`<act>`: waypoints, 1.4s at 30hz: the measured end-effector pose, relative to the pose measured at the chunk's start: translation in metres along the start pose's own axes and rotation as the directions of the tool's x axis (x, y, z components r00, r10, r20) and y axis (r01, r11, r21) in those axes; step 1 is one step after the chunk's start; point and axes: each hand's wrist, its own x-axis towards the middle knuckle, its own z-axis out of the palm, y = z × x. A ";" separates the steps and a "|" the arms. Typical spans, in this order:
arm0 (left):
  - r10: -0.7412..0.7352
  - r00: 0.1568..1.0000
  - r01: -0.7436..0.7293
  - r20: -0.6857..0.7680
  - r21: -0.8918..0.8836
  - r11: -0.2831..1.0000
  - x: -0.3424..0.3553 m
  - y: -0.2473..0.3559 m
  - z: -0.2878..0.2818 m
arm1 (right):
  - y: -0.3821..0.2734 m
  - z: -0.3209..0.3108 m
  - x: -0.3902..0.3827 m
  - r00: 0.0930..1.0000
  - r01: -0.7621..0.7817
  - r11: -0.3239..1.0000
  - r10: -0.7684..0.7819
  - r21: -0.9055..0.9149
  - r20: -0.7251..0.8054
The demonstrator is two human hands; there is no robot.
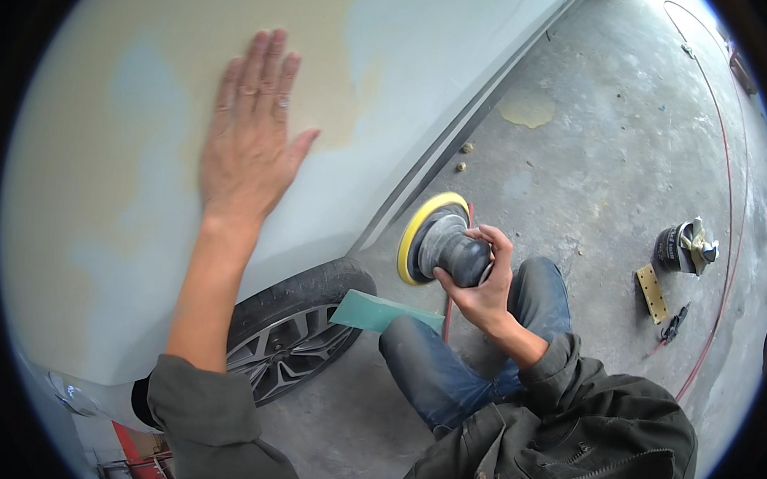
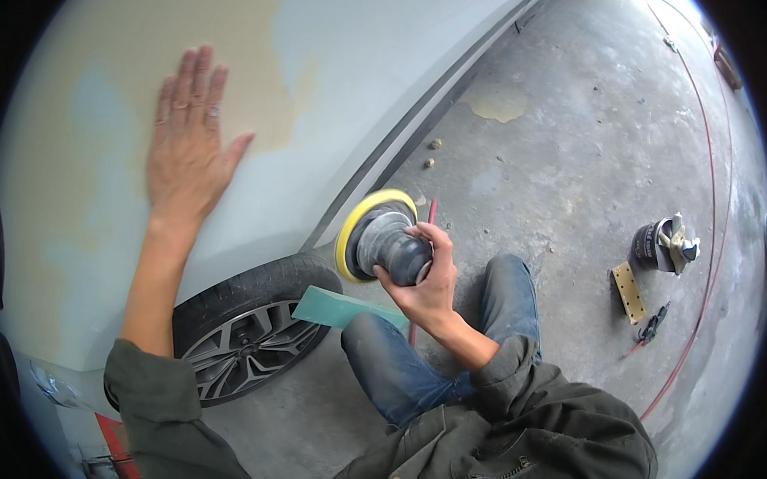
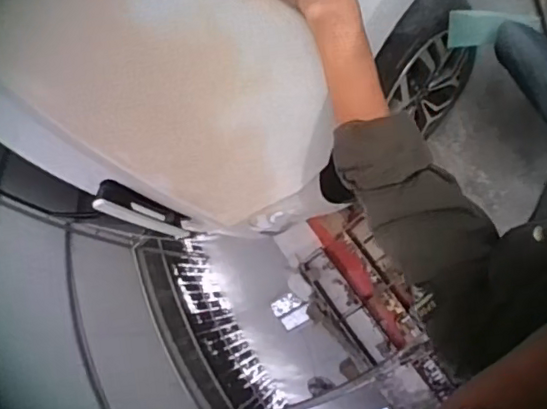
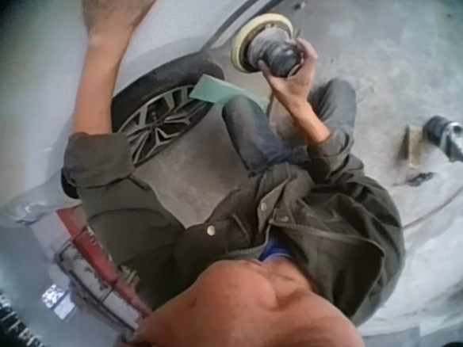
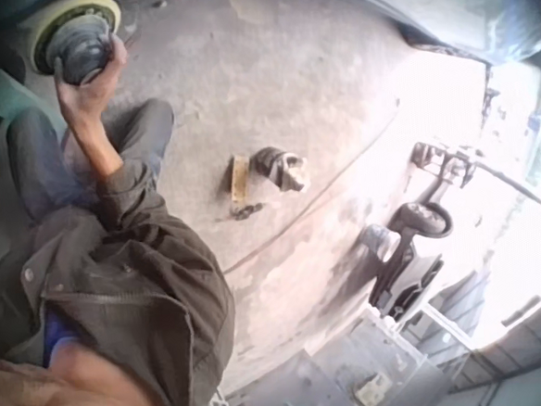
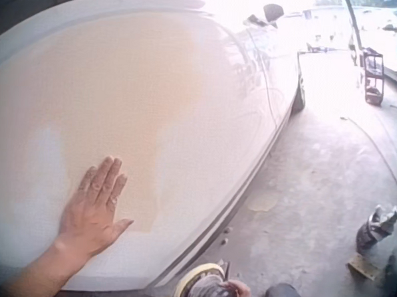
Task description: The person selects a sanding disc from a tool cart and attaches it to a pneumatic sander. They then sand the rear quarter panel of a white car, moving the tool in circular motions and periodically wiping the surface with their hand.
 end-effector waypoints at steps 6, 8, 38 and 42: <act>0.041 0.973 -0.083 0.227 0.177 0.981 -0.015 0.043 0.024 | 0.005 -0.012 0.001 1.000 -0.026 1.000 0.026 0.012 0.005; 0.060 0.954 -0.132 0.293 0.232 0.964 -0.027 0.058 0.033 | 0.005 -0.015 0.001 0.999 -0.032 0.999 0.032 -0.001 0.010; 0.112 0.970 -0.176 0.217 0.303 0.936 0.021 0.060 0.040 | -0.008 -0.015 0.022 0.968 -0.245 0.953 0.251 0.180 -0.014; 0.142 0.937 -0.216 0.319 0.208 0.954 -0.013 0.085 0.060 | 0.002 -0.013 0.027 0.960 -0.248 0.945 0.269 0.211 -0.076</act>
